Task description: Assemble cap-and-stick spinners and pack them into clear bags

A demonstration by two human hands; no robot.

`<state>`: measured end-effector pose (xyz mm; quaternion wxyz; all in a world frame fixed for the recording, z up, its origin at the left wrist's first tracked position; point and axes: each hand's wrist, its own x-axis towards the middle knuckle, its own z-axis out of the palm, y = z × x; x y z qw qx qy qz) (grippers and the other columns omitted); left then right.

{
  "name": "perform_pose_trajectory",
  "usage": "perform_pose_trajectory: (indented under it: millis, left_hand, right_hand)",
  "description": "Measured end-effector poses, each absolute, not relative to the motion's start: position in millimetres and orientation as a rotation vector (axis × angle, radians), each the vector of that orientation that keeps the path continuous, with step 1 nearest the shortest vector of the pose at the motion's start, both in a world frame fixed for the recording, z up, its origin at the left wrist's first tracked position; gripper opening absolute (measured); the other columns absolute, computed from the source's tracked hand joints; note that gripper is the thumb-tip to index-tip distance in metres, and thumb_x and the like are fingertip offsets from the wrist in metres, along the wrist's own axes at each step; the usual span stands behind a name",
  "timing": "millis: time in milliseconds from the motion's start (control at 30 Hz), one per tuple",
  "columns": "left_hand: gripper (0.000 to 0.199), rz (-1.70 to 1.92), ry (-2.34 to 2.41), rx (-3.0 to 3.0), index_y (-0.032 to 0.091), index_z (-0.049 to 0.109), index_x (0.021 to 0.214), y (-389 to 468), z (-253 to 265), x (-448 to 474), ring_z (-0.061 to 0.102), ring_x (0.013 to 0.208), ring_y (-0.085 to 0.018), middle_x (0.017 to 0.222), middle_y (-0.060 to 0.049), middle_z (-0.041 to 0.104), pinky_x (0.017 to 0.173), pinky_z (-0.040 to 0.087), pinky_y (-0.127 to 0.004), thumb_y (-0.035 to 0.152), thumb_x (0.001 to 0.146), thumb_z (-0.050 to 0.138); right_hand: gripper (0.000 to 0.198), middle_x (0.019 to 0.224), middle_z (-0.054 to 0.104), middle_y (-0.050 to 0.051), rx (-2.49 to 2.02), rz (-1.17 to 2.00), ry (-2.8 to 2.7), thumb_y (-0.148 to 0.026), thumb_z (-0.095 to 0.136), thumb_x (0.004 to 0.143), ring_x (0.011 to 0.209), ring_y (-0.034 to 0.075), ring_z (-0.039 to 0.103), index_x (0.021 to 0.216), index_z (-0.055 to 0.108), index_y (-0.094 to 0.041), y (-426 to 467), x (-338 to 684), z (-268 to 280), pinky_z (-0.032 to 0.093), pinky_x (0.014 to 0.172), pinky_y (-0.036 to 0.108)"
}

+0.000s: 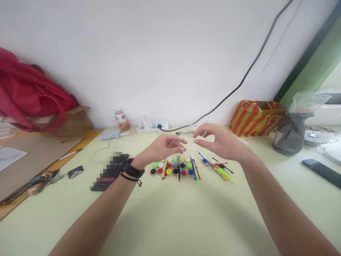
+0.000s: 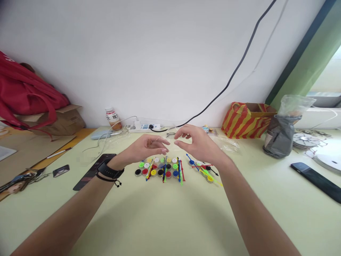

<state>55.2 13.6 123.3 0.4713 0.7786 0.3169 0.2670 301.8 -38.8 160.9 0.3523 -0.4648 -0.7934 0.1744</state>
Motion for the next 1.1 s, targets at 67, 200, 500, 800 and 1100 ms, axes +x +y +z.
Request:
perform_pose_trajectory:
  millis: [67, 200, 500, 800, 1100]
  left_hand:
    - [0.044, 0.644, 0.777, 1.903, 0.017, 0.072, 0.122, 14, 123, 55, 0.076, 0.1, -0.026, 0.103, -0.011, 0.081, 0.091, 0.058, -0.038, 0.044, 0.087, 0.077]
    - [0.05, 0.612, 0.67, 1.785, 0.021, 0.068, 0.133, 12, 126, 56, 0.074, 0.108, -0.027, 0.126, -0.013, 0.074, 0.095, 0.058, -0.04, 0.047, 0.091, 0.073]
    - [0.063, 0.417, 0.587, 1.426, 0.042, 0.047, 0.153, -5, 131, 65, 0.063, 0.13, -0.034, 0.154, -0.012, 0.054, 0.076, 0.057, -0.031, 0.056, 0.095, 0.065]
    - [0.061, 0.272, 0.342, 1.415, 0.039, 0.025, 0.164, -12, 127, 73, 0.042, 0.146, -0.04, 0.168, -0.012, 0.033, 0.105, 0.044, -0.056, 0.058, 0.107, 0.037]
    - [0.057, 0.193, 0.242, 1.498, 0.034, 0.016, 0.166, -23, 130, 80, 0.019, 0.159, -0.027, 0.174, 0.001, 0.017, 0.128, 0.018, -0.052, 0.049, 0.111, 0.024]
  right_hand:
    - [0.02, 0.094, 0.076, 0.005, -1.171, 0.527, -2.061, -0.043, 0.064, 0.093, 0.092, 0.025, 0.068, 0.086, 0.071, -0.026, -39, 302, 162, 0.054, 0.083, 0.039]
    - [0.026, 0.087, 0.076, 0.005, -1.129, 0.631, -2.079, -0.047, 0.062, 0.095, 0.083, 0.023, 0.069, 0.088, 0.072, -0.024, -40, 303, 165, 0.055, 0.079, 0.037]
    - [0.033, 0.098, 0.078, 0.004, -1.109, 0.809, -2.18, -0.055, 0.065, 0.094, 0.088, 0.022, 0.069, 0.104, 0.079, -0.027, -42, 306, 170, 0.052, 0.074, 0.031]
    - [0.037, 0.136, 0.069, 0.005, -0.826, 1.128, -2.448, -0.046, 0.059, 0.101, 0.112, 0.023, 0.068, 0.129, 0.074, -0.027, -40, 314, 173, 0.057, 0.089, 0.031]
    - [0.064, 0.155, 0.055, 0.006, -0.75, 1.702, -2.481, -0.037, 0.069, 0.097, 0.141, 0.026, 0.053, 0.156, 0.047, -0.03, -43, 314, 167, 0.044, 0.117, 0.04]
